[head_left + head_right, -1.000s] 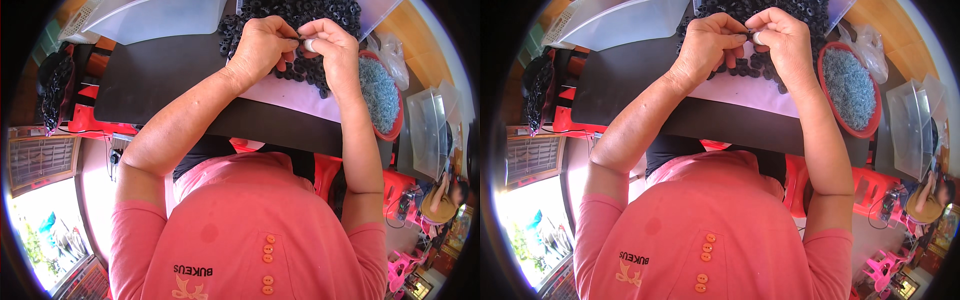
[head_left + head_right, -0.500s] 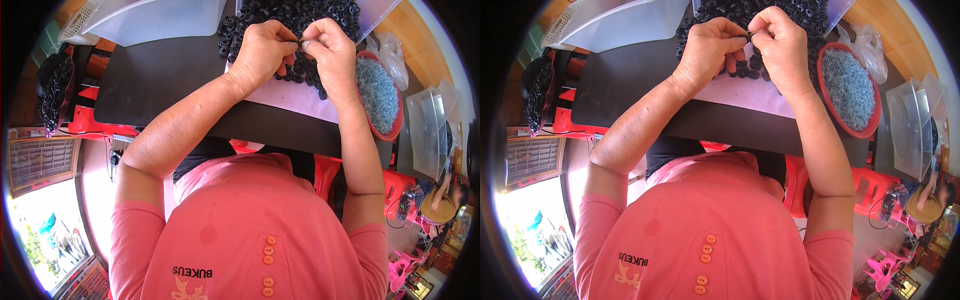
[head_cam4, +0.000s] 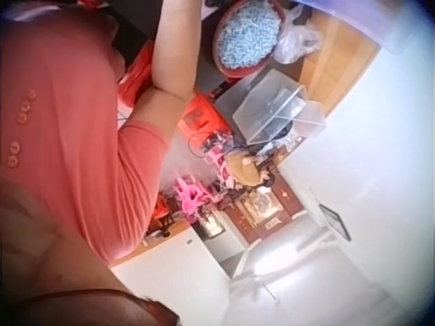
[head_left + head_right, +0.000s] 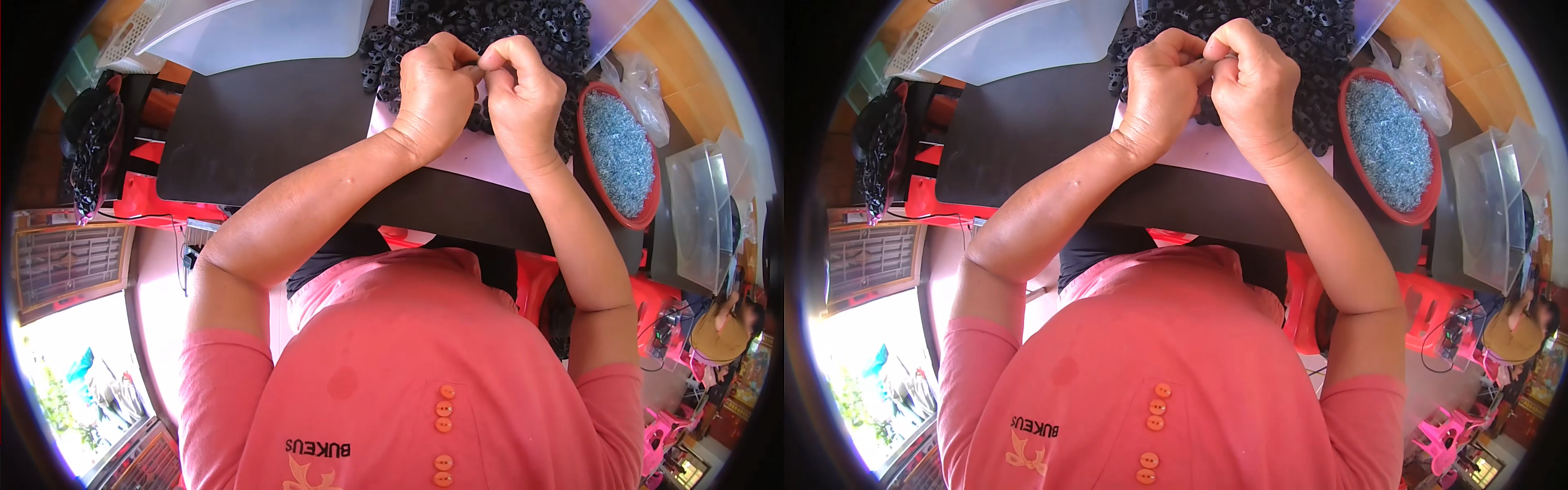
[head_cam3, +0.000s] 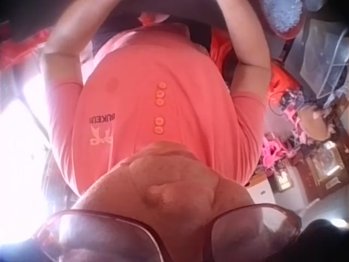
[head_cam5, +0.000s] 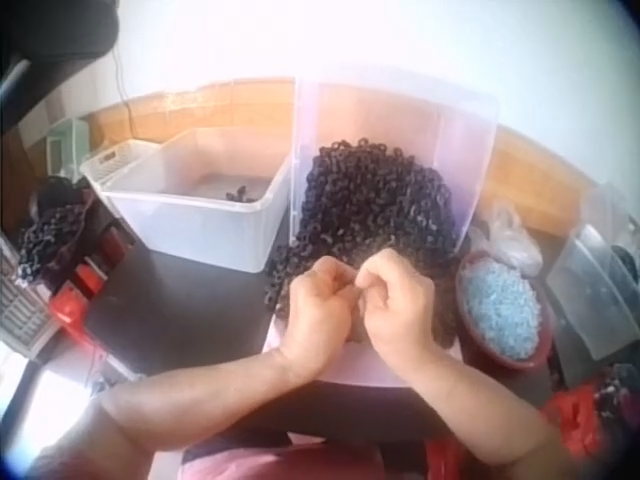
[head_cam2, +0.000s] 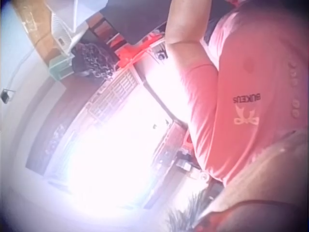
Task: The recorder is manually inserting small blue beads into black rubber or plastic rings at a workstation.
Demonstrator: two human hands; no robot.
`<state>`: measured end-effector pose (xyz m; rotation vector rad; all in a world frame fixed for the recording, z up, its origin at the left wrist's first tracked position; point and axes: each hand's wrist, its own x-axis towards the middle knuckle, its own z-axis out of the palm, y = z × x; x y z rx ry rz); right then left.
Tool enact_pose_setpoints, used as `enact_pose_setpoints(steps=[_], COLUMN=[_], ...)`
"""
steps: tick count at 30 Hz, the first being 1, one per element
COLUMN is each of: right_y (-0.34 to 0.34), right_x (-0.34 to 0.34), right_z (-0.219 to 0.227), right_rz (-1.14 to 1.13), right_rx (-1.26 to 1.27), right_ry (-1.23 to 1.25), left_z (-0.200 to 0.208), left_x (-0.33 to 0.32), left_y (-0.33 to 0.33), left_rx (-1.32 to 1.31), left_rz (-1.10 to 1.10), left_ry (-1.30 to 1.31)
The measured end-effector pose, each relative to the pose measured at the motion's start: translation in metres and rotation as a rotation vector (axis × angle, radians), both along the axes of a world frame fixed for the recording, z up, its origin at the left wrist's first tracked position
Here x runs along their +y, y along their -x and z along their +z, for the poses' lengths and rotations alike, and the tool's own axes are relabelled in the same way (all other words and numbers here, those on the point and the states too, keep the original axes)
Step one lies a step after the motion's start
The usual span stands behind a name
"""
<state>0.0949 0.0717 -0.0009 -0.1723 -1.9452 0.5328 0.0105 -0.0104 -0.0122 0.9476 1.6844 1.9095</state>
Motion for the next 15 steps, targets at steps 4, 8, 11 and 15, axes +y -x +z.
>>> enact_pose_setpoints(steps=[4,8,11,15], right_y=[0.000,-0.007,-0.011,-0.010], right_x=[0.000,0.004,0.000,0.001], right_z=[-0.004,0.002,0.009,0.006], right_rz=[-0.024,0.091,0.156,0.138], right_rx=[-0.006,-0.028,-0.031,-0.034], right_ry=[0.000,0.453,0.739,0.684], left_z=[-0.008,0.013,0.016,0.018], left_x=[0.004,-0.006,-0.011,-0.012], left_y=[0.000,0.000,-0.001,-0.004], left_rx=[0.195,0.035,-0.108,-0.092], left_rz=[0.126,-0.012,-0.101,-0.087], left_ry=[0.001,0.044,0.078,0.078])
